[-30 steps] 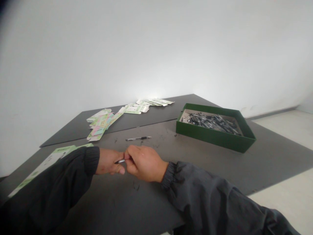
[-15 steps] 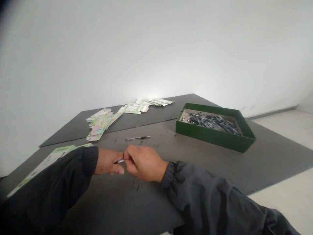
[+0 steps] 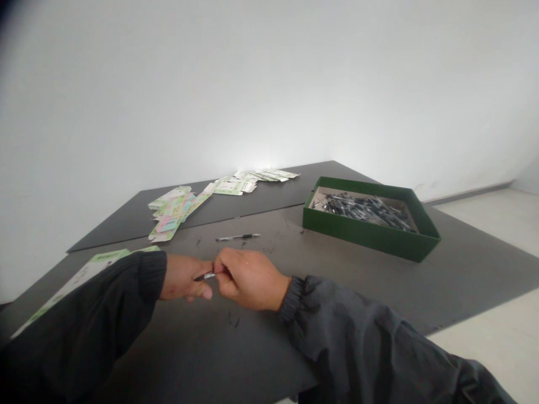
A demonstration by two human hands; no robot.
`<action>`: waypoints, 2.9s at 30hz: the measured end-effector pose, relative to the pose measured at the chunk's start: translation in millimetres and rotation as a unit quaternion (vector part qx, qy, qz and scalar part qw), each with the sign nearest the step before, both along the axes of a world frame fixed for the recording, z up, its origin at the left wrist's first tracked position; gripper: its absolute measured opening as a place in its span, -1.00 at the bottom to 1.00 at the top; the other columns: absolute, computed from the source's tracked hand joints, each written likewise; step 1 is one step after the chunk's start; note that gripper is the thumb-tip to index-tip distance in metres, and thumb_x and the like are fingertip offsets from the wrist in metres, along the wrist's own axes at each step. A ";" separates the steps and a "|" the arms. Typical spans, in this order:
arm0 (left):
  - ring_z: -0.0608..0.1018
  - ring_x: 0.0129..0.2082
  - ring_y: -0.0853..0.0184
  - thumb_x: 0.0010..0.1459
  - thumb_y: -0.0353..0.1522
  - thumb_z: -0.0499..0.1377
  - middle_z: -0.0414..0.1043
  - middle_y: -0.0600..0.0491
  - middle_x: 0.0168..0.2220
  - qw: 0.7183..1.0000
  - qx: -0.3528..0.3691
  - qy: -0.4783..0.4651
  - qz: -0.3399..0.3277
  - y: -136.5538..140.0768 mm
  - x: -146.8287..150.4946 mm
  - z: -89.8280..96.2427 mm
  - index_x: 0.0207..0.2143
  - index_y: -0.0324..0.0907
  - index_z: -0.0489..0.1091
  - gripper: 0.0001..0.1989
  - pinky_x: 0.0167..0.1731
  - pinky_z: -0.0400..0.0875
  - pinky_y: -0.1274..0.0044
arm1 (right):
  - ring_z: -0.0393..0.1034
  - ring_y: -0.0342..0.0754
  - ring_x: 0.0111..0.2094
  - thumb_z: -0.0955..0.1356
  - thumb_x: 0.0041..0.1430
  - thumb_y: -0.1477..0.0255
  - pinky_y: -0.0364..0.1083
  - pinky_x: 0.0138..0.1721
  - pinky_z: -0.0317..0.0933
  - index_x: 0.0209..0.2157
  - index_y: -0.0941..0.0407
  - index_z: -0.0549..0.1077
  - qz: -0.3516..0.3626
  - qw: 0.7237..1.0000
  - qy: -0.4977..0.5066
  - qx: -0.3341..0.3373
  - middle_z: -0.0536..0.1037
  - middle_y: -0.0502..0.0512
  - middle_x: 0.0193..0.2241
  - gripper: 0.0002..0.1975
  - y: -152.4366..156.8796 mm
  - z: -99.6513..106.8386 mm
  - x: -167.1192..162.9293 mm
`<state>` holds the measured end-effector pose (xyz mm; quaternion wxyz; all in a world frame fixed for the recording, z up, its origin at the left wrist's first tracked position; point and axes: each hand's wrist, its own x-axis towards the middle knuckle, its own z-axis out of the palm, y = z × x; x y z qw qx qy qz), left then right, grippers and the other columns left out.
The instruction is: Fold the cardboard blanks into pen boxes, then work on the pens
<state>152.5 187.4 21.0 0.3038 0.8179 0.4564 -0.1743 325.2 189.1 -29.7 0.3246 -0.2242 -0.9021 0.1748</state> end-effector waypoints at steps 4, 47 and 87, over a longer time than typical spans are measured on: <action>0.47 -0.55 0.35 0.04 -0.18 -0.01 0.34 0.13 -0.58 1.000 -0.012 0.000 0.013 -0.5 0.8 1.4 -0.14 -0.22 0.12 -0.62 -0.48 0.30 0.56 | 0.24 -0.17 -0.44 0.20 -0.01 0.54 -0.21 -0.40 0.05 -0.37 0.14 0.23 -0.001 1.000 -0.005 -0.005 0.37 0.01 -0.48 -0.90 1.1 0.1 1.0; 0.48 -0.62 0.31 0.06 -0.27 -0.02 0.29 0.11 -0.51 0.981 -0.145 -0.038 0.124 0.5 -5.9 -12.5 -0.02 -0.15 -0.06 -0.56 -0.61 0.37 0.54 | 0.21 -0.15 -0.34 0.18 0.11 0.43 -0.17 -0.30 0.07 -0.31 0.15 0.27 0.014 0.999 -0.004 0.029 0.34 0.07 -0.37 -0.87 -0.4 1.3 2.9; 0.52 -0.52 0.27 0.08 -0.27 -0.05 0.43 -0.01 -0.39 0.982 -0.135 -0.004 0.132 -8.6 3.8 7.7 0.15 -0.16 -0.43 -0.30 -0.47 0.34 0.55 | 0.30 -0.04 -0.35 0.18 0.06 0.41 -0.15 -0.43 0.00 -0.23 0.15 0.27 -0.264 0.891 -0.368 -0.019 0.43 0.16 -0.37 -0.79 103.0 -24.4 87.7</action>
